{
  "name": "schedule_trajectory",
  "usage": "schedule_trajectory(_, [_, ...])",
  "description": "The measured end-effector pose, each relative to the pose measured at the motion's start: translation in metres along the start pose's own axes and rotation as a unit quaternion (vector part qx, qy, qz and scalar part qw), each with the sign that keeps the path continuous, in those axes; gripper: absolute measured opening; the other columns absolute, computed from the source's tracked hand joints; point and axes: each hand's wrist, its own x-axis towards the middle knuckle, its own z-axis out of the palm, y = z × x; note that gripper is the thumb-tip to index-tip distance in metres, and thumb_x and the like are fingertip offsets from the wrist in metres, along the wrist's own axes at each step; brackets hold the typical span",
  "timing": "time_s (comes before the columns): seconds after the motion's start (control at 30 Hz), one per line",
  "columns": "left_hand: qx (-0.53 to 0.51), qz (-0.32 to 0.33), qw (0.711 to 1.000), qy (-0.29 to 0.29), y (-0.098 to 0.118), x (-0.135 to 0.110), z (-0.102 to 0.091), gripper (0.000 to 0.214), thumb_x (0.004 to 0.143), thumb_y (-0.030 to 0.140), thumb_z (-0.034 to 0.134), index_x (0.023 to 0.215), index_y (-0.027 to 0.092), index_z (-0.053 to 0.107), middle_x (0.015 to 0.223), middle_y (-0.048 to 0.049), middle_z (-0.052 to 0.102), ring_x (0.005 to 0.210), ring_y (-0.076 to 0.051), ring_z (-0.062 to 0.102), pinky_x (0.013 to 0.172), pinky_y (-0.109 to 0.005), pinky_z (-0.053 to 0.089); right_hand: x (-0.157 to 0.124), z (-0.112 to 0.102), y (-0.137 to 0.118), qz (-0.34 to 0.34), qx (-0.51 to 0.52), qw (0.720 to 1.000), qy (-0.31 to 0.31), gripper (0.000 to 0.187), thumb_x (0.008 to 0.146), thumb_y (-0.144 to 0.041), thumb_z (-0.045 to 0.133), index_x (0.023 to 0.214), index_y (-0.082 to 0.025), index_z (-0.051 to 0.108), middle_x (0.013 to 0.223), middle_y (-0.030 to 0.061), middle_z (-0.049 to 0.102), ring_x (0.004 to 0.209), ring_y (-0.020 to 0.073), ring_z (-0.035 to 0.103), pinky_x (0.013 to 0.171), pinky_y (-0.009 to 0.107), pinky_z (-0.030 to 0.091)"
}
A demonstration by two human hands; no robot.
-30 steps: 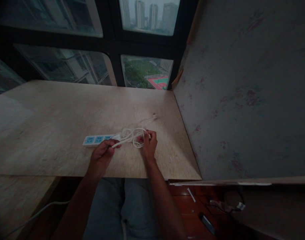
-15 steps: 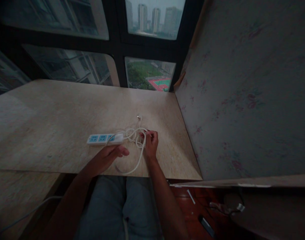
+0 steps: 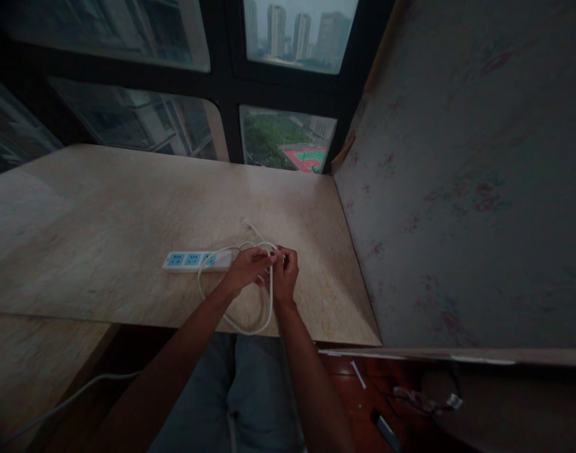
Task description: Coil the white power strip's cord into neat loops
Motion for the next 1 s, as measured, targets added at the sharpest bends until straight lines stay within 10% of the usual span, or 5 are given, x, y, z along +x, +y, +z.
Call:
schedule_trajectory(0.37, [0.044,0.056,0.986,-0.154,0.001,-0.077,-0.041,0.014,0.077,0.030,0.065,0.083,0.017,0.063,0.077,-0.0030,0.069,0.070,-0.015,0.066,0.068,-0.027,0.050,0.004,0.006,0.000,0.063,0.045,0.997,0.025,0.025,0.084,-0.044,0.055,0.086,-0.020,0.052,0.093,0.0028,0.065,0.074,0.0139,0.064,0.072,0.029,0.053])
schedule_trajectory(0.77, [0.030,0.165,0.986,0.010,0.007,-0.126,-0.086,0.019,0.080,0.036,0.065,0.087,0.019,0.066,0.070,-0.0030,0.069,0.068,-0.017,0.064,0.066,-0.029,0.051,0.016,0.005,0.008,0.107,0.101,0.986,0.079,0.026,0.077,-0.042,0.064,0.081,-0.019,0.052,0.075,-0.0010,0.066,0.059,0.0132,0.063,0.063,0.030,0.053])
schedule_trajectory(1.0, [-0.125,0.307,0.931,0.151,0.049,-0.120,-0.103,0.020,0.080,0.035,0.069,0.095,0.023,0.070,0.067,0.0012,0.063,0.059,-0.013,0.060,0.065,-0.031,0.056,0.018,-0.001,0.010,0.131,0.104,0.984,0.065,0.027,0.074,-0.042,0.065,0.080,-0.019,0.054,0.082,0.0001,0.069,0.058,0.0120,0.063,0.064,0.030,0.054])
